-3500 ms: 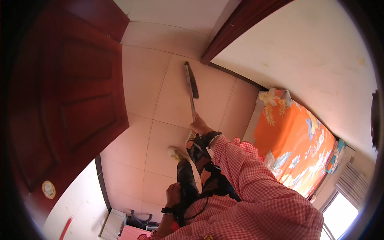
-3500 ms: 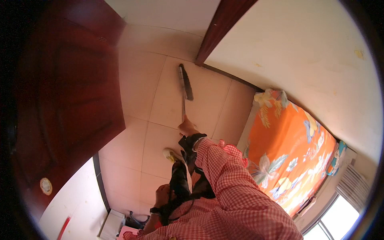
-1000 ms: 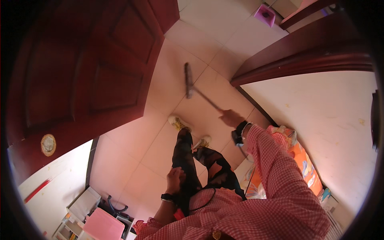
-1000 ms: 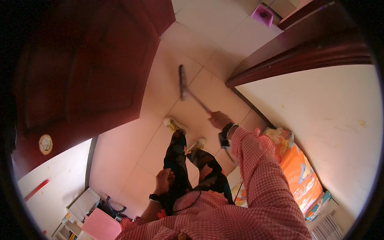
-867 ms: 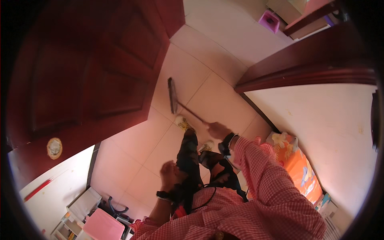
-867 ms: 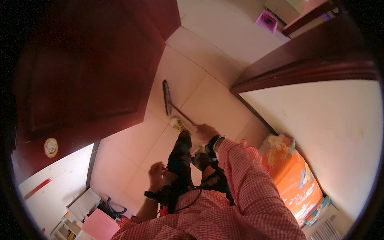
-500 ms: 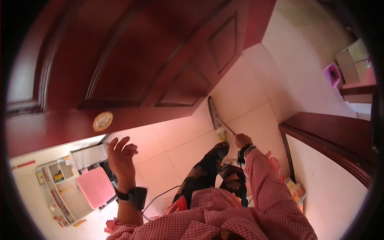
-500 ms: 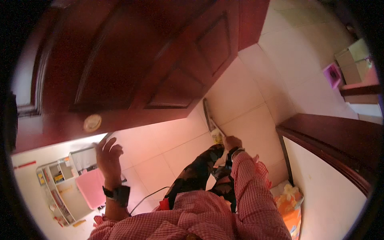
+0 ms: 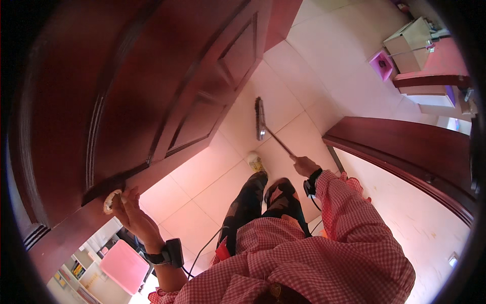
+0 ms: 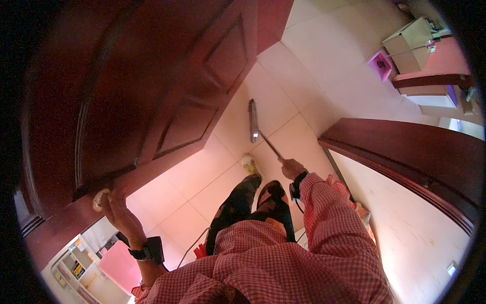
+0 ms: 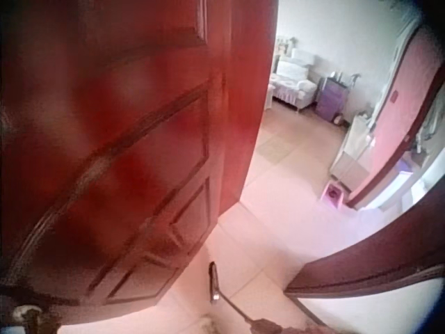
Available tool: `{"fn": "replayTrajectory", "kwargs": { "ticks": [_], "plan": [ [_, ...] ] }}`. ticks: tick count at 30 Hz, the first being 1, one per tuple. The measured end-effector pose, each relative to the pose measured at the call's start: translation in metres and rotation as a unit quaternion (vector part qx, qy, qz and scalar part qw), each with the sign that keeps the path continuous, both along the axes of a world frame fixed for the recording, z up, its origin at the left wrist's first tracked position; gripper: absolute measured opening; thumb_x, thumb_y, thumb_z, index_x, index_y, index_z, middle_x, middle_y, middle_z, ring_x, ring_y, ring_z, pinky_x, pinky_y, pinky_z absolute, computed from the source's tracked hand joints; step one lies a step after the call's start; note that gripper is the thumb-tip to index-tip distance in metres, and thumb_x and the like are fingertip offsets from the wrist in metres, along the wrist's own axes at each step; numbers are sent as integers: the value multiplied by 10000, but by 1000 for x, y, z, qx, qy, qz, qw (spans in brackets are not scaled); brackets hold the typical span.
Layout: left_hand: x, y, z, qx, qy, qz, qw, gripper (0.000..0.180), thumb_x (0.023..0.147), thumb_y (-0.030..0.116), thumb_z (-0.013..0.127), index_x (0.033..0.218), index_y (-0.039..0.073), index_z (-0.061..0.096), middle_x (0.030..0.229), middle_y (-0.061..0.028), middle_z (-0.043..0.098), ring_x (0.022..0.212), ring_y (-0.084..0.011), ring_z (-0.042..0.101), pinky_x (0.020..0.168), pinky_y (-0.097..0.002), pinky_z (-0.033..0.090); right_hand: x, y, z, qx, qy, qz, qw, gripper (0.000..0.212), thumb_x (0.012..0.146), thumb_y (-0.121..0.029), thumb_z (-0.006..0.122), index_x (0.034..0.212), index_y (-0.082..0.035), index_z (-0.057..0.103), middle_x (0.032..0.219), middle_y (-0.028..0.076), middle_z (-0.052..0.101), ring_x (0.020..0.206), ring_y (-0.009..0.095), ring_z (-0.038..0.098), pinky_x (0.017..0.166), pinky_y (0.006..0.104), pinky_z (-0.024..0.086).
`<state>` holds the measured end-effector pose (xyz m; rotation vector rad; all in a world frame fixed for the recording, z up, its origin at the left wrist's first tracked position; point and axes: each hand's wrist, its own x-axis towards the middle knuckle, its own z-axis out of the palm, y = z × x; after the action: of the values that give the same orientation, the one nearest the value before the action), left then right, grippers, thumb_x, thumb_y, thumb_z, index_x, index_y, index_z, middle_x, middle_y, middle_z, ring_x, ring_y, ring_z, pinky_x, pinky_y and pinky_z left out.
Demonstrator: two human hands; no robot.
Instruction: The person holds a card and then uses a broom and a dustpan to sweep debris from the floor across several rooms, eventually collecting the swept items into the dustpan.
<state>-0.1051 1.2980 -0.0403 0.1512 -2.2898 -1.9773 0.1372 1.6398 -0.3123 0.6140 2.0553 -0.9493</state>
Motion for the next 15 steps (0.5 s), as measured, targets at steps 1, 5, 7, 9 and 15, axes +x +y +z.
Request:
{"fn": "replayTrajectory", "kwargs": {
  "ticks": [1, 5, 7, 9, 15],
  "plan": [
    [-5, 2, 0, -46, 22, 1, 999, 290, 837, 174, 426, 1078, 29, 357, 938, -99, 513, 835, -170, 505, 746, -292, 388, 6, -5, 0, -6, 20, 7, 1000, 401, 767, -141, 401, 1158, -52, 382, 878, 263, 525, 842, 360, 517, 739, 403, 403],
    [-31, -12, -12, -99, 26, 29, 994, 304, 807, 111, 453, 1084, 35, 356, 930, -72, 511, 848, -157, 490, 758, -305, 379, -1, -37, -2, -42, 44, 59, 996, 336, 783, -145, 386, 1108, -103, 455, 872, 203, 542, 773, 325, 527, 684, 396, 413],
    [-43, -24, -15, -172, 39, 44, 983, 315, 807, 84, 445, 1101, 28, 346, 920, -72, 513, 840, -152, 490, 757, -293, 383, -23, -55, 2, -36, 39, 116, 992, 307, 804, -152, 358, 1080, -114, 487, 826, 163, 550, 716, 284, 537, 638, 397, 418],
    [-55, -31, -17, -232, 44, 39, 971, 317, 810, 64, 434, 1109, 21, 339, 913, -77, 513, 832, -156, 490, 758, -289, 387, -49, -68, 10, -14, 45, 152, 987, 267, 793, -155, 367, 997, -101, 530, 740, 154, 551, 664, 274, 541, 595, 409, 420],
    [-95, -48, -23, -433, 143, -33, 890, 234, 799, -14, 422, 1031, -18, 396, 895, -93, 495, 824, -160, 476, 775, -271, 389, -100, -58, -34, 43, 32, 180, 982, 248, 755, -170, 378, 903, -100, 565, 706, 151, 563, 659, 297, 553, 558, 411, 429]
  ]
}}
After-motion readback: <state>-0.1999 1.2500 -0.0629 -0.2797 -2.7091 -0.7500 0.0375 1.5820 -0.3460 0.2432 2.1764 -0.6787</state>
